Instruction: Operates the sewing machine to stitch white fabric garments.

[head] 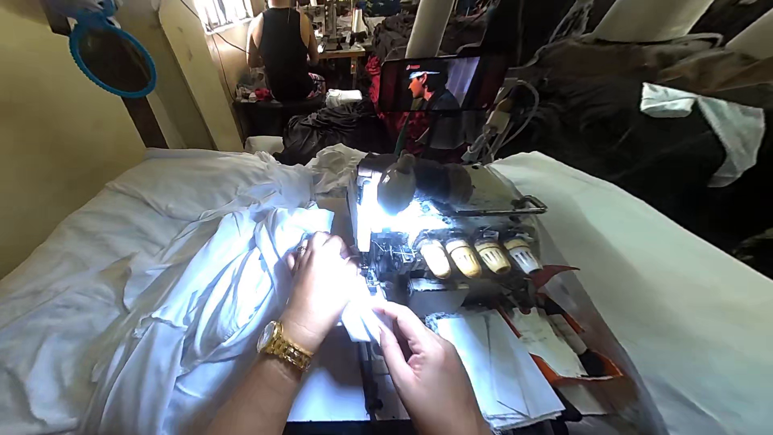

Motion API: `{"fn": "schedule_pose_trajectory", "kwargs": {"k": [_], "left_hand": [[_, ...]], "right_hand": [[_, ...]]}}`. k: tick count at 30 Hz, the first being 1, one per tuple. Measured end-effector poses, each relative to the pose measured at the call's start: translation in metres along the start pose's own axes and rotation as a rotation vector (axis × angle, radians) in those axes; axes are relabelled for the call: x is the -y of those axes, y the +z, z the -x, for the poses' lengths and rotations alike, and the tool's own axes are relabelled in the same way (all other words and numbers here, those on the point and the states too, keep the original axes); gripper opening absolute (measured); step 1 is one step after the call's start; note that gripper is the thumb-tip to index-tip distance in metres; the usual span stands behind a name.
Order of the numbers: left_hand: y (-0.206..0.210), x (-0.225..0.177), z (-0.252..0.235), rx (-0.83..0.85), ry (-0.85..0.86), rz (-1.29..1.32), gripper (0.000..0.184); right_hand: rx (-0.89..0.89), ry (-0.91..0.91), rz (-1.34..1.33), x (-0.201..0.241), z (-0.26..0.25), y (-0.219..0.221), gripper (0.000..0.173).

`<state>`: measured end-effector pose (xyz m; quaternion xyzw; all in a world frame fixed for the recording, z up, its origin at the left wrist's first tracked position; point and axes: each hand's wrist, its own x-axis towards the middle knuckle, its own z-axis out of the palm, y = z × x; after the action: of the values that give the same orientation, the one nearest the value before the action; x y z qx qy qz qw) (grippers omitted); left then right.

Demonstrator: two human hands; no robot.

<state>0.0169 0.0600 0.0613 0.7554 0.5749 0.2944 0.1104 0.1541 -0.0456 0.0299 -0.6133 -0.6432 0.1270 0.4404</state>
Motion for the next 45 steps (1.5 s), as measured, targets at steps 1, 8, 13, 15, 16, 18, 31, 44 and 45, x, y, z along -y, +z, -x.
{"fn": "schedule_pose_trajectory", "kwargs": {"k": [1,8,13,15,16,18,31,44,45], "left_hand": [[0.001,0.003,-0.001,-0.032,0.014,0.028,0.015],[-0.015,0.024,0.038,-0.086,0.235,0.065,0.034],[-0.020,0.011,0.028,-0.135,0.421,0.404,0.027],[-0.020,0.014,0.018,-0.060,0.437,0.390,0.023],[-0.020,0.021,0.015,0.001,0.418,0.309,0.025],[-0.021,0.037,0.011,0.155,0.383,0.101,0.035],[-0.089,0.033,0.006,0.175,0.714,-0.118,0.025],[-0.090,0.002,-0.014,0.718,0.635,0.278,0.041],[-0.090,0.002,-0.016,0.740,0.658,0.241,0.039]], "right_hand": [[0.012,0.003,0.033,0.002,-0.003,-0.001,0.026],[0.015,-0.193,-0.009,-0.008,-0.022,-0.009,0.030],[0.206,0.020,-0.520,0.010,-0.031,-0.017,0.021],[0.270,0.165,-0.522,0.017,-0.026,-0.026,0.017],[0.312,0.196,-0.501,0.018,-0.024,-0.031,0.018],[0.374,0.176,-0.517,0.019,-0.021,-0.040,0.018],[0.357,-0.005,-0.380,0.022,-0.052,-0.012,0.024],[0.352,-0.202,-0.183,0.041,-0.031,-0.044,0.022],[0.396,-0.130,-0.232,0.037,-0.030,-0.044,0.022]]}}
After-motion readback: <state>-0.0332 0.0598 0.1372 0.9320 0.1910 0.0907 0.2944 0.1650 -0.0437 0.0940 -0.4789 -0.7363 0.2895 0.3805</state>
